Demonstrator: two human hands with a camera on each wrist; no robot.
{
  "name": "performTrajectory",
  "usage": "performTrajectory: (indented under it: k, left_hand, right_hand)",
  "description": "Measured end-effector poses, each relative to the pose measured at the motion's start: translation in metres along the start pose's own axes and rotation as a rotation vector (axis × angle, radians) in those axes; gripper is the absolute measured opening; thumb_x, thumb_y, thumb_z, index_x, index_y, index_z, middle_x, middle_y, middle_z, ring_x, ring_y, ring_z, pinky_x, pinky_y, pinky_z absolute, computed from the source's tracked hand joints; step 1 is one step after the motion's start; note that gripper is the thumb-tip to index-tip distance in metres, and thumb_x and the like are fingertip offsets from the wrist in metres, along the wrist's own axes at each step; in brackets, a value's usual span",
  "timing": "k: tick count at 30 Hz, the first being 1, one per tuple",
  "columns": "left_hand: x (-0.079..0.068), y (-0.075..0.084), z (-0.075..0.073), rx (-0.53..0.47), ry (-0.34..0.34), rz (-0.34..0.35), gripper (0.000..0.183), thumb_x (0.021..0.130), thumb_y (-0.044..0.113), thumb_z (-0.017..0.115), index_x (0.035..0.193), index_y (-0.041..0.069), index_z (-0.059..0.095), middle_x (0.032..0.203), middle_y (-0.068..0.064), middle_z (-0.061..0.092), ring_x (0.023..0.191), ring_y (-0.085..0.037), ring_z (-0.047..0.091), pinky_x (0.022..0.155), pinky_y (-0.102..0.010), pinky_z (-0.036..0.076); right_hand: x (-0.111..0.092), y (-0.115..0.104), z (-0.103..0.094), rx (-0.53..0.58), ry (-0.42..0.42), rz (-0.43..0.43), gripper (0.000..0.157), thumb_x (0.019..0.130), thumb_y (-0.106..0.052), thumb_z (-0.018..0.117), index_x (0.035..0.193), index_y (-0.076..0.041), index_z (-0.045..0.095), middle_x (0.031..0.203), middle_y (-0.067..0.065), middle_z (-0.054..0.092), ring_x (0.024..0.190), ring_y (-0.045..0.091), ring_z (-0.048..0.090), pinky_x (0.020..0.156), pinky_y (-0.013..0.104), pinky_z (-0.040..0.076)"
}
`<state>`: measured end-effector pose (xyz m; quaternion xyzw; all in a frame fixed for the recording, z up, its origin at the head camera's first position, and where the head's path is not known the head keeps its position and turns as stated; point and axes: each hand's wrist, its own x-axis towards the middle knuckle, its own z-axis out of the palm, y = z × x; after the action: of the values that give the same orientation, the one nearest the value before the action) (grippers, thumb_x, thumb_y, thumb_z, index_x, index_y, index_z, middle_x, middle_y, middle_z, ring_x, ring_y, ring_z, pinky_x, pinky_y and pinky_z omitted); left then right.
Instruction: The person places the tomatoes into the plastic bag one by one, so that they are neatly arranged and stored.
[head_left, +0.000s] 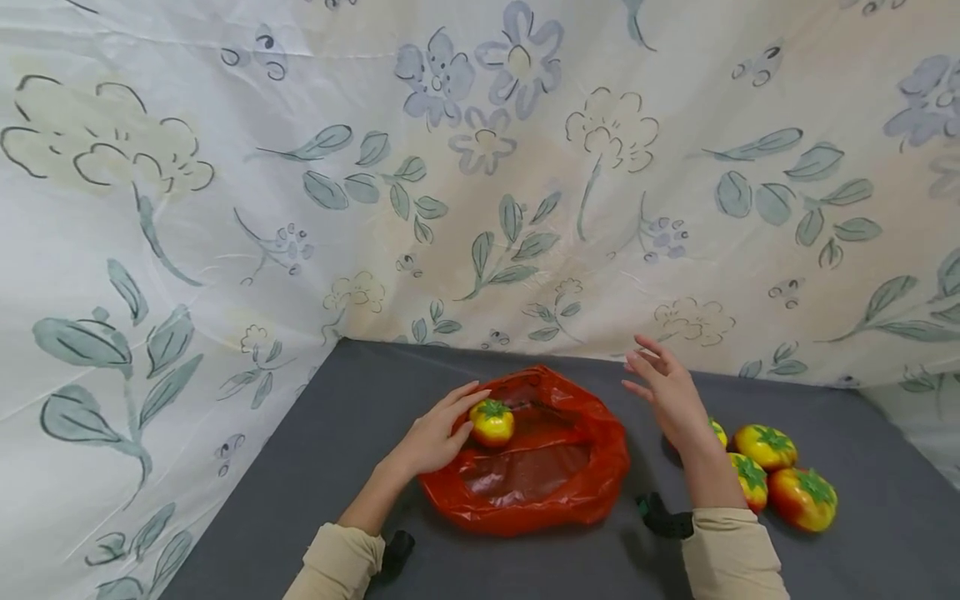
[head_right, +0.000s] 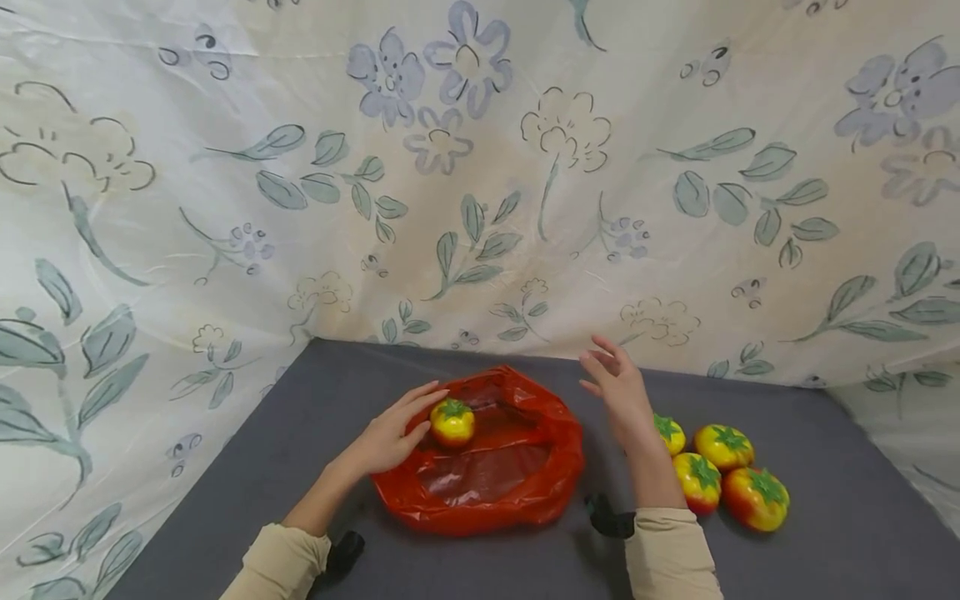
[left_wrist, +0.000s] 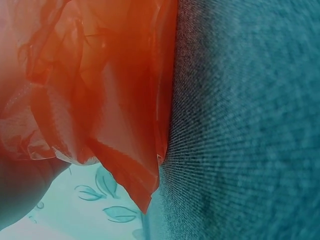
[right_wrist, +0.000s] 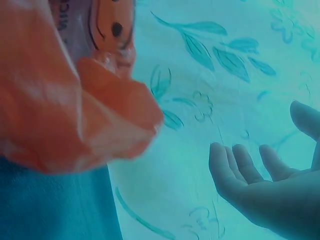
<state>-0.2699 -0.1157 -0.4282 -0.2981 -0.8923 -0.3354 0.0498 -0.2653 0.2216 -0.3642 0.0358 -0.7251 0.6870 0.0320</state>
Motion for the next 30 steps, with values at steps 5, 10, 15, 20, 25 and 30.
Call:
performTrajectory:
  k: [5,10,15,20,25,30]
  left_hand:
    - [0.002,-0.003,0.001,0.021,0.002,0.003,0.051,0.094,0.009,0.059,0.143,0.016,0.046,0.151,-0.006,0.033,0.133,-0.028,0.037,0.095,-0.064,0.035]
    - [0.003,-0.004,0.002,0.032,0.008,0.013,0.052,0.094,0.008,0.059,0.143,0.015,0.046,0.151,-0.005,0.033,0.133,-0.027,0.037,0.094,-0.065,0.035]
    - [0.004,-0.005,0.004,0.027,0.012,0.015,0.052,0.093,0.007,0.059,0.143,0.014,0.046,0.151,-0.004,0.033,0.133,-0.027,0.037,0.096,-0.061,0.036]
    - [0.005,-0.005,0.005,0.026,0.010,0.005,0.052,0.093,0.008,0.060,0.143,0.015,0.046,0.151,-0.004,0.033,0.133,-0.027,0.037,0.097,-0.058,0.037]
    - [0.005,-0.005,0.007,0.025,0.009,-0.004,0.052,0.093,0.008,0.060,0.143,0.016,0.046,0.151,-0.004,0.033,0.133,-0.027,0.037,0.096,-0.061,0.037]
    - [0.006,-0.004,0.008,0.024,0.001,-0.011,0.052,0.093,0.008,0.060,0.143,0.016,0.046,0.151,-0.006,0.033,0.133,-0.028,0.036,0.095,-0.061,0.036]
  right_hand:
    - [0.000,-0.002,-0.015,0.059,0.027,0.013,0.072,0.096,-0.038,0.055,0.152,-0.012,0.018,0.147,0.018,0.021,0.123,0.027,0.036,0.092,0.025,0.045]
    - [0.000,-0.003,-0.027,0.108,0.055,0.019,0.071,0.094,-0.039,0.056,0.151,-0.014,0.022,0.139,0.011,0.031,0.119,0.022,0.041,0.086,0.020,0.047]
    - [-0.001,-0.005,-0.036,0.211,0.062,0.037,0.063,0.094,-0.034,0.058,0.147,-0.018,0.029,0.127,-0.001,0.040,0.108,0.012,0.046,0.082,0.019,0.049]
    - [-0.002,-0.004,-0.045,0.284,0.069,0.030,0.056,0.094,-0.031,0.060,0.142,-0.020,0.034,0.126,-0.002,0.041,0.106,0.012,0.047,0.081,0.020,0.049]
    - [-0.003,-0.003,-0.053,0.340,0.103,0.019,0.052,0.093,-0.029,0.061,0.139,-0.020,0.038,0.122,-0.003,0.043,0.103,0.012,0.049,0.080,0.021,0.050]
    - [-0.005,-0.002,-0.062,0.399,0.124,0.003,0.052,0.091,-0.027,0.064,0.136,-0.018,0.038,0.119,-0.003,0.044,0.102,0.012,0.050,0.079,0.022,0.051]
